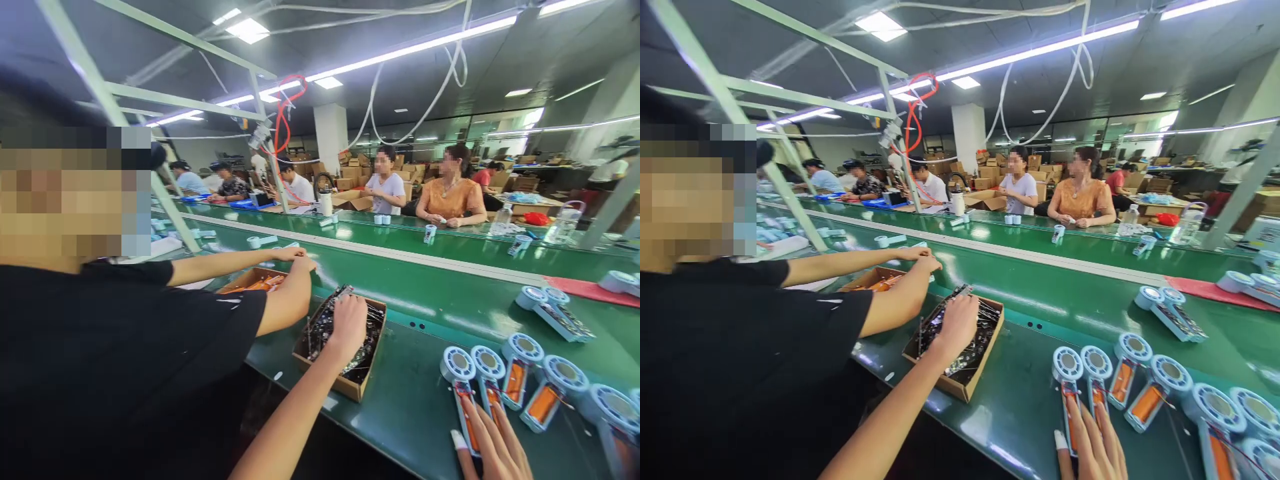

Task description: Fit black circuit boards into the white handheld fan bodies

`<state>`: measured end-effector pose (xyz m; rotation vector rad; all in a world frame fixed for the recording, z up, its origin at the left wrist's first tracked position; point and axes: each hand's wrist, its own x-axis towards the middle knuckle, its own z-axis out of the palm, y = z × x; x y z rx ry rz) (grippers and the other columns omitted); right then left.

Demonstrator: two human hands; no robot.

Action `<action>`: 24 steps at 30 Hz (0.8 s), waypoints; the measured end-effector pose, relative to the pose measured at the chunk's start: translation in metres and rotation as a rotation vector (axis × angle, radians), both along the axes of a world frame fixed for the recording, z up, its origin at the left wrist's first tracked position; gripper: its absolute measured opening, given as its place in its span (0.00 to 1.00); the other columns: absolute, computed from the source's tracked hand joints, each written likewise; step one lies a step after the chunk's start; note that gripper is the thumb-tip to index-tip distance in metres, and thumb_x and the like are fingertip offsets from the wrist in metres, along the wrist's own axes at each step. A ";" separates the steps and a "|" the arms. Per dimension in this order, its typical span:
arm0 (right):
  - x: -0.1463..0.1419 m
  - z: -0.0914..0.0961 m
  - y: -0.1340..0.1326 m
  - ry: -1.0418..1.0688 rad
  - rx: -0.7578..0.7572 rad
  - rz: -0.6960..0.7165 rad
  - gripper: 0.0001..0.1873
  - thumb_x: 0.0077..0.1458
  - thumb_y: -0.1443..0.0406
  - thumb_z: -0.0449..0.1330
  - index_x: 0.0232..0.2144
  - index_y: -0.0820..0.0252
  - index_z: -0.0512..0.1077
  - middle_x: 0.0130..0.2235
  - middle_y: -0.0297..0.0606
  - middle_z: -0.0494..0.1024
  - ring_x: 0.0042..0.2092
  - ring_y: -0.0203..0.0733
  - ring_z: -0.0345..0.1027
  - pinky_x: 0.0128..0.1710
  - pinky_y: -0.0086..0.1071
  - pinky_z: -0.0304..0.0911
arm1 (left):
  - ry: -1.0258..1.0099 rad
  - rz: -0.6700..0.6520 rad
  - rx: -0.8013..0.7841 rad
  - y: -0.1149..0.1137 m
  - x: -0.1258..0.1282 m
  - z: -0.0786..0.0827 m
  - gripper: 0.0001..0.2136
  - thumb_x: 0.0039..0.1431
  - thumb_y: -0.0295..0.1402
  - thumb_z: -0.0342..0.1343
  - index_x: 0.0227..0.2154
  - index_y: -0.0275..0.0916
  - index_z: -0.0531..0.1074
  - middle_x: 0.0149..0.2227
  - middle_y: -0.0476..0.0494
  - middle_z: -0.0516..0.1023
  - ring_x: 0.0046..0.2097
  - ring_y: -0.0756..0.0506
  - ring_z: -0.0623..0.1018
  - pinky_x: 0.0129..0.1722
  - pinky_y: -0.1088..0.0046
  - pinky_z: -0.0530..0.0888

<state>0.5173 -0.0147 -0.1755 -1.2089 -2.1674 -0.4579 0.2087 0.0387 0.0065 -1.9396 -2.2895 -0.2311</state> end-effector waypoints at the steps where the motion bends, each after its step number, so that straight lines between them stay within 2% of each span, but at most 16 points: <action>1: -0.002 0.005 -0.004 0.004 -0.021 0.005 0.38 0.64 0.62 0.54 0.72 0.53 0.46 0.60 0.41 0.73 0.67 0.63 0.56 0.56 0.49 0.65 | -0.010 -0.011 0.004 -0.002 -0.002 0.003 0.14 0.60 0.17 0.49 0.42 0.30 0.77 0.45 0.28 0.81 0.52 0.36 0.77 0.51 0.60 0.71; 3: -0.007 0.014 -0.012 0.015 -0.062 -0.001 0.36 0.64 0.63 0.54 0.71 0.54 0.48 0.61 0.41 0.72 0.68 0.61 0.54 0.57 0.47 0.64 | -0.040 -0.029 0.000 -0.006 -0.008 0.010 0.14 0.61 0.18 0.47 0.37 0.33 0.79 0.42 0.29 0.82 0.50 0.35 0.78 0.49 0.61 0.72; 5: -0.011 0.021 -0.018 0.017 -0.096 -0.025 0.35 0.65 0.64 0.53 0.71 0.55 0.50 0.62 0.41 0.71 0.69 0.60 0.53 0.58 0.46 0.64 | -0.078 -0.047 -0.006 -0.009 -0.017 0.019 0.14 0.60 0.20 0.48 0.35 0.35 0.80 0.41 0.31 0.83 0.48 0.36 0.80 0.47 0.62 0.73; 9: -0.016 0.026 -0.022 0.024 -0.109 -0.048 0.33 0.64 0.66 0.52 0.69 0.57 0.53 0.62 0.42 0.70 0.68 0.58 0.53 0.59 0.46 0.62 | -0.144 -0.075 -0.004 -0.014 -0.034 0.040 0.14 0.62 0.25 0.47 0.39 0.39 0.79 0.38 0.39 0.85 0.42 0.38 0.82 0.41 0.67 0.73; 12: -0.022 0.031 -0.024 0.056 -0.105 -0.058 0.33 0.63 0.67 0.52 0.69 0.58 0.54 0.61 0.43 0.72 0.68 0.59 0.54 0.59 0.48 0.62 | -0.261 -0.054 0.134 -0.025 -0.030 0.045 0.14 0.64 0.32 0.46 0.43 0.40 0.78 0.40 0.41 0.84 0.42 0.39 0.81 0.40 0.69 0.73; 14: -0.027 0.036 -0.030 0.080 -0.122 -0.083 0.34 0.62 0.70 0.51 0.69 0.57 0.54 0.60 0.43 0.72 0.68 0.60 0.54 0.60 0.52 0.61 | -0.491 -0.047 0.293 -0.035 -0.016 0.035 0.12 0.60 0.38 0.52 0.39 0.42 0.78 0.36 0.45 0.83 0.37 0.42 0.80 0.37 0.71 0.72; 16: -0.031 0.044 -0.038 0.079 -0.165 -0.093 0.36 0.60 0.72 0.51 0.69 0.56 0.52 0.61 0.44 0.73 0.68 0.61 0.54 0.61 0.57 0.58 | -0.828 -0.044 0.342 -0.047 0.007 0.012 0.10 0.50 0.42 0.60 0.32 0.42 0.77 0.26 0.50 0.79 0.28 0.45 0.75 0.29 0.73 0.69; 18: -0.033 0.054 -0.049 0.055 -0.241 -0.086 0.38 0.59 0.72 0.53 0.70 0.56 0.51 0.62 0.45 0.72 0.68 0.61 0.54 0.61 0.61 0.58 | -1.199 -0.023 0.192 -0.061 0.034 -0.017 0.13 0.43 0.44 0.65 0.28 0.42 0.75 0.18 0.56 0.70 0.21 0.50 0.66 0.22 0.76 0.62; 20: -0.031 0.065 -0.061 0.042 -0.303 -0.074 0.38 0.58 0.70 0.55 0.69 0.55 0.53 0.63 0.46 0.70 0.68 0.62 0.55 0.61 0.61 0.58 | -1.498 0.010 0.051 -0.074 0.058 -0.045 0.16 0.38 0.45 0.70 0.25 0.41 0.73 0.16 0.58 0.66 0.20 0.52 0.63 0.22 0.78 0.59; 22: -0.027 0.077 -0.069 0.095 -0.307 -0.075 0.33 0.59 0.69 0.55 0.66 0.55 0.59 0.62 0.47 0.70 0.65 0.60 0.59 0.60 0.58 0.61 | -1.646 0.040 -0.040 -0.084 0.075 -0.065 0.18 0.34 0.44 0.72 0.23 0.40 0.71 0.16 0.58 0.65 0.21 0.53 0.63 0.24 0.78 0.59; 24: -0.025 0.087 -0.071 0.215 -0.298 -0.102 0.22 0.62 0.69 0.53 0.58 0.56 0.66 0.56 0.48 0.74 0.58 0.54 0.69 0.55 0.48 0.68 | -1.702 0.053 -0.077 -0.090 0.083 -0.077 0.18 0.33 0.41 0.73 0.22 0.40 0.71 0.18 0.57 0.68 0.23 0.52 0.65 0.26 0.77 0.61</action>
